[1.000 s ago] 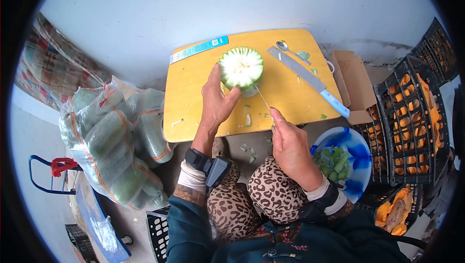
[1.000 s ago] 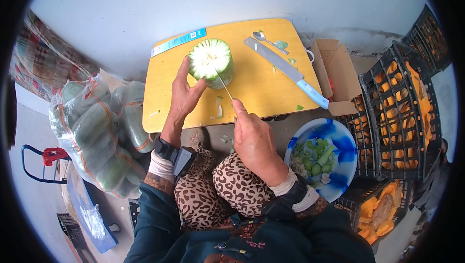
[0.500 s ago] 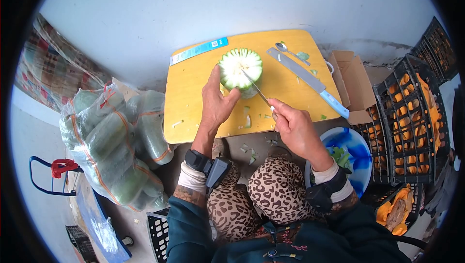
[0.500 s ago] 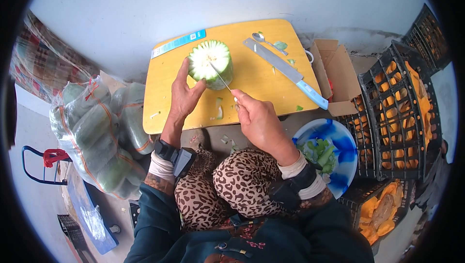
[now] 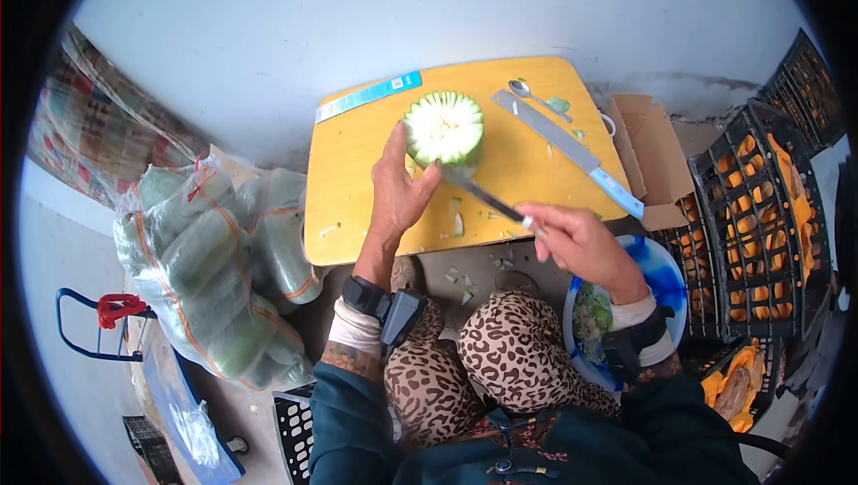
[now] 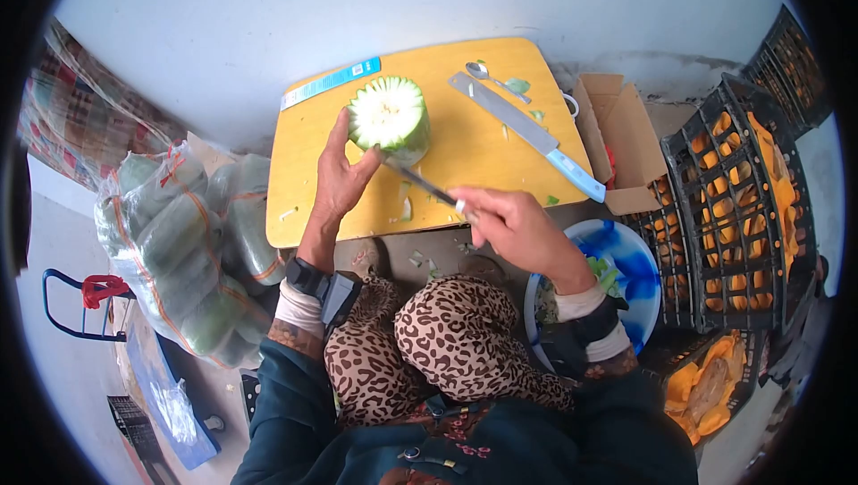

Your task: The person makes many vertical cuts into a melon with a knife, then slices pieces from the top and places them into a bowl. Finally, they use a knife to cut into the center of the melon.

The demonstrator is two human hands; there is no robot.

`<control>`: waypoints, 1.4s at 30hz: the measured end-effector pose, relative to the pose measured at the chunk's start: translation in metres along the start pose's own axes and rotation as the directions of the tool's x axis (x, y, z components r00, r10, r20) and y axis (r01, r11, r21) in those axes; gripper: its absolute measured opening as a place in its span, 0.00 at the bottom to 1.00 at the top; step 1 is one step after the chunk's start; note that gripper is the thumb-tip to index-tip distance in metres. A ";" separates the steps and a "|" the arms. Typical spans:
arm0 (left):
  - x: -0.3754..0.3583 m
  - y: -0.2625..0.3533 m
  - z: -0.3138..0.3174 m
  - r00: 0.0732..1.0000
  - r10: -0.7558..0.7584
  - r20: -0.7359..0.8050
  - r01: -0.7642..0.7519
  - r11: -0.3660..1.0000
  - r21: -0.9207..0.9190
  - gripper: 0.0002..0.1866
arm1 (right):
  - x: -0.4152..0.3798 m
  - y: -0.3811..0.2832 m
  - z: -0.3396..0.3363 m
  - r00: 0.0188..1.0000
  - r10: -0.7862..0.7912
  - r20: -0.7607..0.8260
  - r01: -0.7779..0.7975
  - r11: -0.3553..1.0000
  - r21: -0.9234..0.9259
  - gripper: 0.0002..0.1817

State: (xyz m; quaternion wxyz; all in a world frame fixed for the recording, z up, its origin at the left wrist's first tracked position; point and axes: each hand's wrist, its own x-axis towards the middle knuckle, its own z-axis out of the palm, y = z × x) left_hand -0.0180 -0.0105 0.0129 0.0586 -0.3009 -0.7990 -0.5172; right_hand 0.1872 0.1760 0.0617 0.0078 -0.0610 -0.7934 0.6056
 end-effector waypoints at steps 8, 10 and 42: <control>-0.004 -0.019 0.004 0.996 -0.053 0.075 0.067 0.977 -0.203 0.45 | -0.026 0.027 0.007 0.989 -0.071 -0.133 0.080 0.995 0.065 0.20; -0.006 -0.011 0.006 0.994 -0.074 0.080 0.095 0.949 -0.300 0.46 | -0.022 0.026 0.012 0.973 -0.150 -0.177 0.155 0.988 0.016 0.21; -0.003 -0.018 0.001 0.991 -0.104 0.088 0.132 0.896 -0.423 0.41 | -0.005 0.005 0.055 0.900 -0.266 -0.344 0.176 0.946 -0.272 0.19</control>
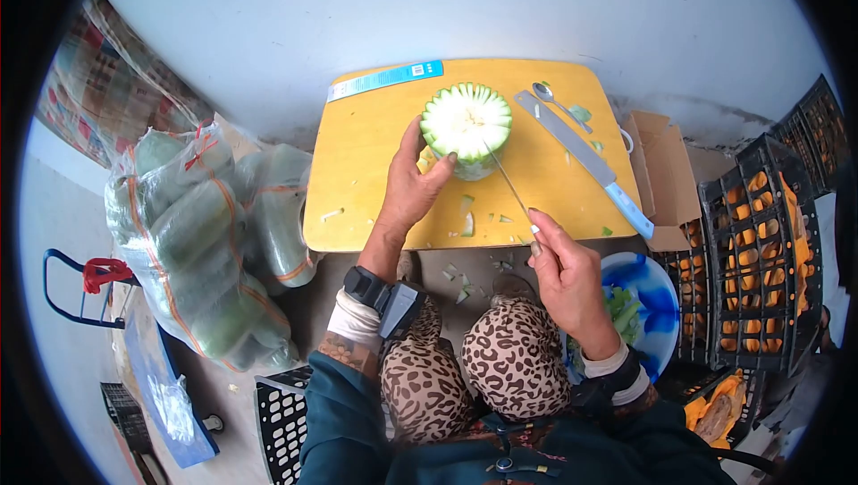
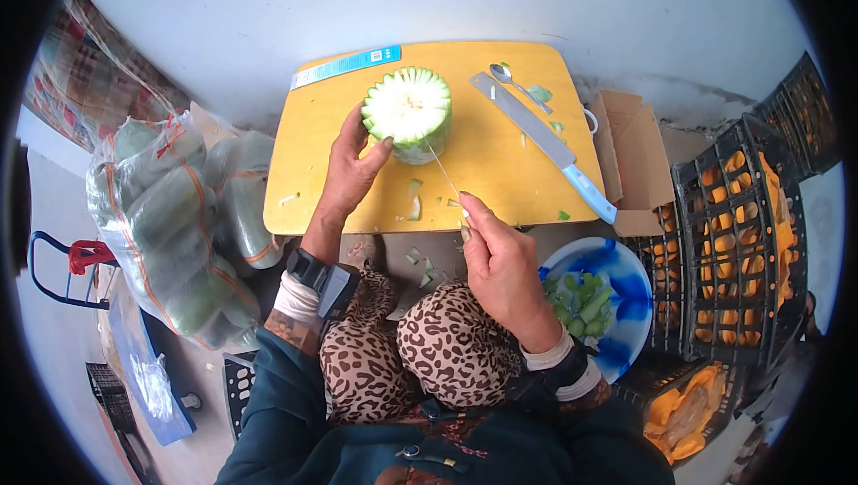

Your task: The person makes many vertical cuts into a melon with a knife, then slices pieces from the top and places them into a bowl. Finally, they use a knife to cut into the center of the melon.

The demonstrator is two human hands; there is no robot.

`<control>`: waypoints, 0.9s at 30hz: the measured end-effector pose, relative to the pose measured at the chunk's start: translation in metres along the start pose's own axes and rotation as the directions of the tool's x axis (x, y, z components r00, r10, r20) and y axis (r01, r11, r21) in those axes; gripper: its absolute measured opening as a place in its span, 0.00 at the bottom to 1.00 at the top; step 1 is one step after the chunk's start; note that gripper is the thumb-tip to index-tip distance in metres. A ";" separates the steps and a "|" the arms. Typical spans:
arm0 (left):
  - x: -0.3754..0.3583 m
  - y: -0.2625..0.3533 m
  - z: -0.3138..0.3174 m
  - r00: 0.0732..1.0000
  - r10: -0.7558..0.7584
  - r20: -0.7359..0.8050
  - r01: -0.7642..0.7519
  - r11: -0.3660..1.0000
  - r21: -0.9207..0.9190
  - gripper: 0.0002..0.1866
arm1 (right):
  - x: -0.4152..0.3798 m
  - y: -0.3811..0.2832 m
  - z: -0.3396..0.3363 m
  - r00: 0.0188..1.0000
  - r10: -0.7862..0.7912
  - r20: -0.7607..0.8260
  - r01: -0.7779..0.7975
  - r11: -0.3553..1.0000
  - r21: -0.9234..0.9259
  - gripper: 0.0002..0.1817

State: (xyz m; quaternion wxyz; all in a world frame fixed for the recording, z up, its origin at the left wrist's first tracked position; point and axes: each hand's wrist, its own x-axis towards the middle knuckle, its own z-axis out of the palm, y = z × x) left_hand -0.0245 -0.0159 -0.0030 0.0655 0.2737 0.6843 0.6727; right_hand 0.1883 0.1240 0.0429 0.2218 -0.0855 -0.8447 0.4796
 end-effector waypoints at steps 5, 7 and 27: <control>0.001 -0.001 -0.001 1.000 0.015 0.008 -0.015 0.999 0.049 0.41 | 0.003 0.001 -0.004 0.999 -0.050 0.012 0.051 0.995 -0.083 0.19; 0.001 -0.001 0.000 1.000 0.014 0.002 -0.014 0.998 0.055 0.41 | 0.005 -0.001 -0.009 0.996 -0.072 0.054 0.080 0.985 -0.153 0.20; 0.001 0.002 0.003 0.996 0.089 -0.013 -0.085 0.977 0.193 0.37 | 0.004 -0.027 -0.014 0.993 -0.024 0.119 0.066 0.929 -0.364 0.23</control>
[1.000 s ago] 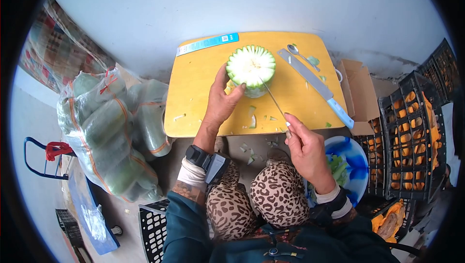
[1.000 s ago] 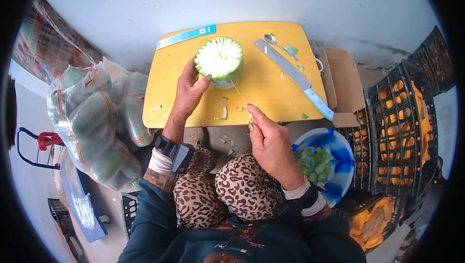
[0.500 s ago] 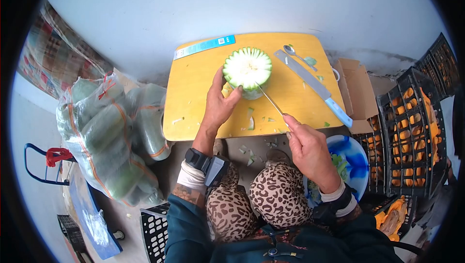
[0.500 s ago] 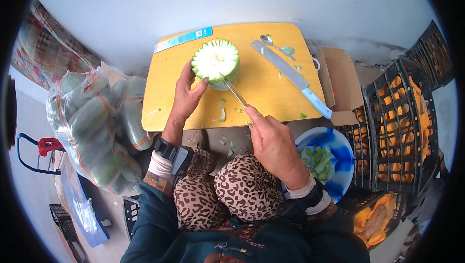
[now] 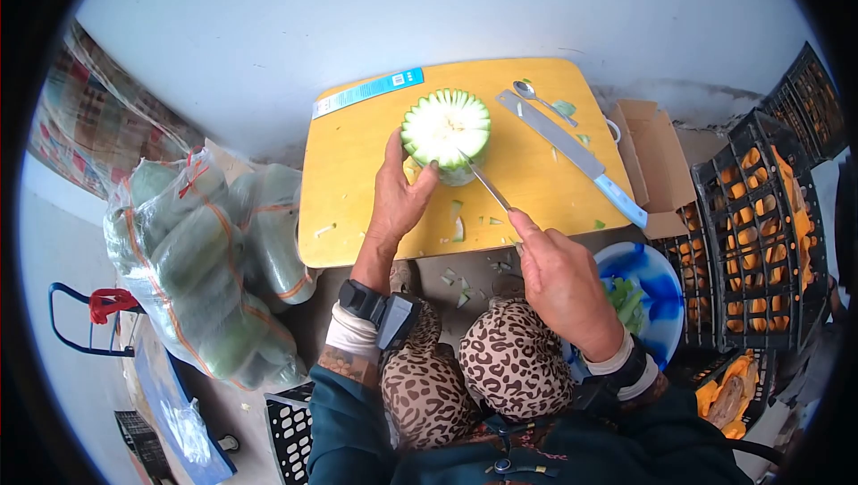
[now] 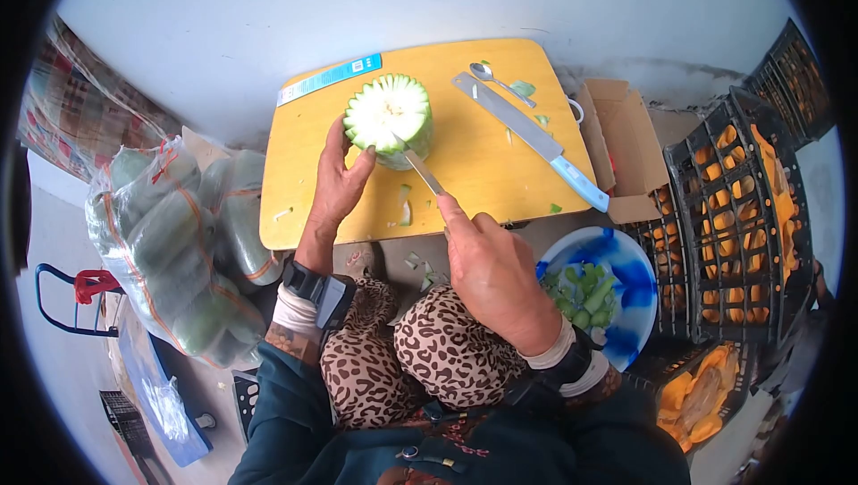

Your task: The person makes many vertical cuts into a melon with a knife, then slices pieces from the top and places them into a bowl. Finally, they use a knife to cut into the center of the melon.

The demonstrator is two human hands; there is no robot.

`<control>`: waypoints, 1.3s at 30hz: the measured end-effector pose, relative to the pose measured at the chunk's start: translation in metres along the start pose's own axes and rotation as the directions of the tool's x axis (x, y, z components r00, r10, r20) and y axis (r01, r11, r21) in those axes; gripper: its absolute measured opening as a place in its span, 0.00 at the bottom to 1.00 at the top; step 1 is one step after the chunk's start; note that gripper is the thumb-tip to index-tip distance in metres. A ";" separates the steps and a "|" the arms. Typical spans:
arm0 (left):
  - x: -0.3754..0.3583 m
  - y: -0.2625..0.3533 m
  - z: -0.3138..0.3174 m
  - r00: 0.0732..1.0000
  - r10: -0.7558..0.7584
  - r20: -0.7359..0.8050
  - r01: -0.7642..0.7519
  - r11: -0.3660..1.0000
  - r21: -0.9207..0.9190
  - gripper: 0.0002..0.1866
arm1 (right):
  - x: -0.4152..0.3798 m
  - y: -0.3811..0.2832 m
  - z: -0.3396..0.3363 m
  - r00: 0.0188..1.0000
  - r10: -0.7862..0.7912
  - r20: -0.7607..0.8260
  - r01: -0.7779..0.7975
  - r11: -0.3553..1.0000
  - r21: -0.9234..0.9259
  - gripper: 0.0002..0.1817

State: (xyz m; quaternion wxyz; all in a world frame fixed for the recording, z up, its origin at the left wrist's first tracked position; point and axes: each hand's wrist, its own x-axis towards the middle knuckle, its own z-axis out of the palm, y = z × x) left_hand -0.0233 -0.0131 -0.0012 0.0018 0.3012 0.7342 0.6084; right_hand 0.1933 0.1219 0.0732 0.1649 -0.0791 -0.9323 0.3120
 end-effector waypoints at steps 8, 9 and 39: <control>0.001 0.006 -0.001 0.999 0.047 0.006 -0.047 0.994 0.102 0.33 | 0.007 -0.005 -0.003 0.999 0.003 0.054 0.001 0.998 -0.065 0.22; 0.001 0.008 -0.001 0.999 0.053 0.011 -0.054 0.993 0.108 0.33 | 0.008 -0.005 -0.003 0.998 0.004 0.061 0.001 0.997 -0.072 0.22; 0.003 0.001 0.003 0.991 0.134 0.006 -0.133 0.974 0.185 0.37 | 0.029 0.009 0.017 0.997 -0.076 0.013 0.076 0.997 0.017 0.20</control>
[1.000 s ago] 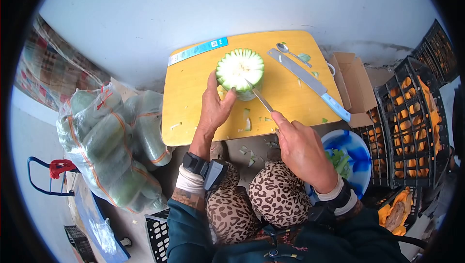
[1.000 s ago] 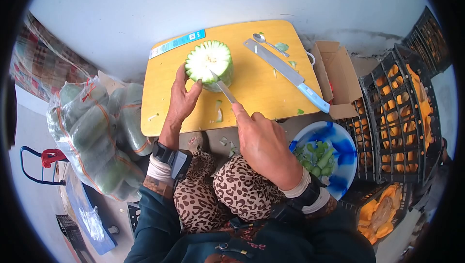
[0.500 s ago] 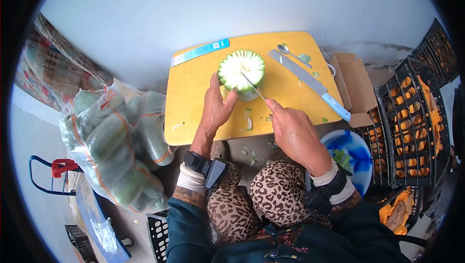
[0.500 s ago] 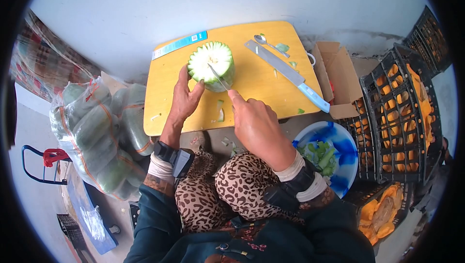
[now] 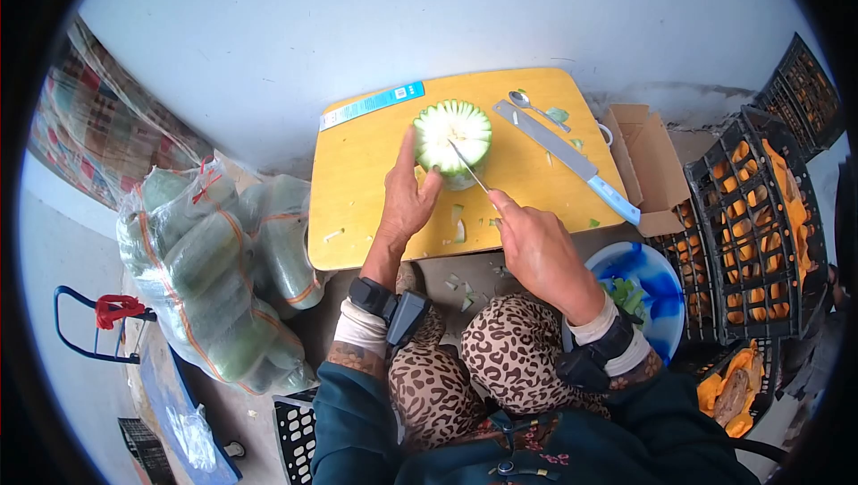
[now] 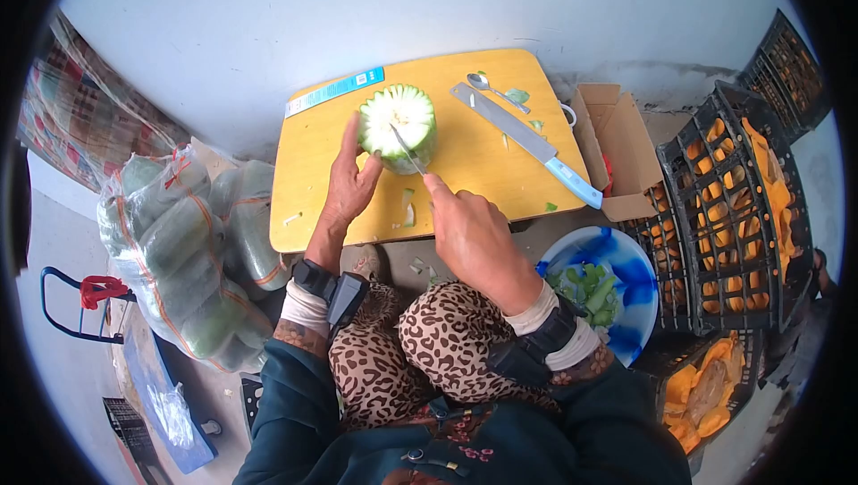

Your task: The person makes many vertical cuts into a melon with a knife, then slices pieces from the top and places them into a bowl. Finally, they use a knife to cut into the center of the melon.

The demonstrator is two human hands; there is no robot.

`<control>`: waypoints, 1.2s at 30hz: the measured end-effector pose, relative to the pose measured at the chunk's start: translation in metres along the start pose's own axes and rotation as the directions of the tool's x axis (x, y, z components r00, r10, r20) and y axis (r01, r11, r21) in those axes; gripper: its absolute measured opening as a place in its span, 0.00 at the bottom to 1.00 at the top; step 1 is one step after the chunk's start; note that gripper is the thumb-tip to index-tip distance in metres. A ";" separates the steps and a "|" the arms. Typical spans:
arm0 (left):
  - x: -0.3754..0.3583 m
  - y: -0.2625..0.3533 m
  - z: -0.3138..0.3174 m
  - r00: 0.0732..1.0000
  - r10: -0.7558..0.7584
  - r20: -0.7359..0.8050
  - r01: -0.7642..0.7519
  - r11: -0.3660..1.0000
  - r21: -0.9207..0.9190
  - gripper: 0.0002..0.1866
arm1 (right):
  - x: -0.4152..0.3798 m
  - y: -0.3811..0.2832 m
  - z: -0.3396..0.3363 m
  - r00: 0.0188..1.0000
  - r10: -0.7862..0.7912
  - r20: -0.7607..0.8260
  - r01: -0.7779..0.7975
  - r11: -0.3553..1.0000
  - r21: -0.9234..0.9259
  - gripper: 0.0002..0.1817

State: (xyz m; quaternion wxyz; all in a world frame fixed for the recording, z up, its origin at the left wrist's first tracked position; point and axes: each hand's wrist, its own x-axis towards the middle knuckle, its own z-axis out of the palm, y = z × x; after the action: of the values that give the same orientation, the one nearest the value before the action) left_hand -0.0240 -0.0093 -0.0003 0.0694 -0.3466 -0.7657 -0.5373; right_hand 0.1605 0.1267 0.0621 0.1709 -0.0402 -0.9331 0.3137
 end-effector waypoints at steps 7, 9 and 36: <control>0.002 0.001 -0.007 0.992 -0.062 0.106 0.055 0.996 0.072 0.35 | -0.017 -0.013 -0.007 0.997 0.074 0.027 -0.074 0.997 0.012 0.20; 0.004 0.001 -0.011 0.987 -0.122 0.103 0.122 0.993 0.009 0.36 | -0.030 -0.013 -0.005 0.997 0.080 0.007 -0.080 0.996 0.029 0.20; 0.000 -0.008 -0.002 0.983 -0.149 0.111 0.162 0.979 -0.121 0.44 | -0.034 -0.004 -0.011 0.991 0.088 -0.097 -0.063 0.970 0.234 0.19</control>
State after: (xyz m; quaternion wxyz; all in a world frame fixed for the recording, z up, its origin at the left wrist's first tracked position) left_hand -0.0296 -0.0125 -0.0052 -0.0345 -0.3164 -0.7564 -0.5714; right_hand 0.1967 0.1234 0.0630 0.2119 -0.0723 -0.8777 0.4236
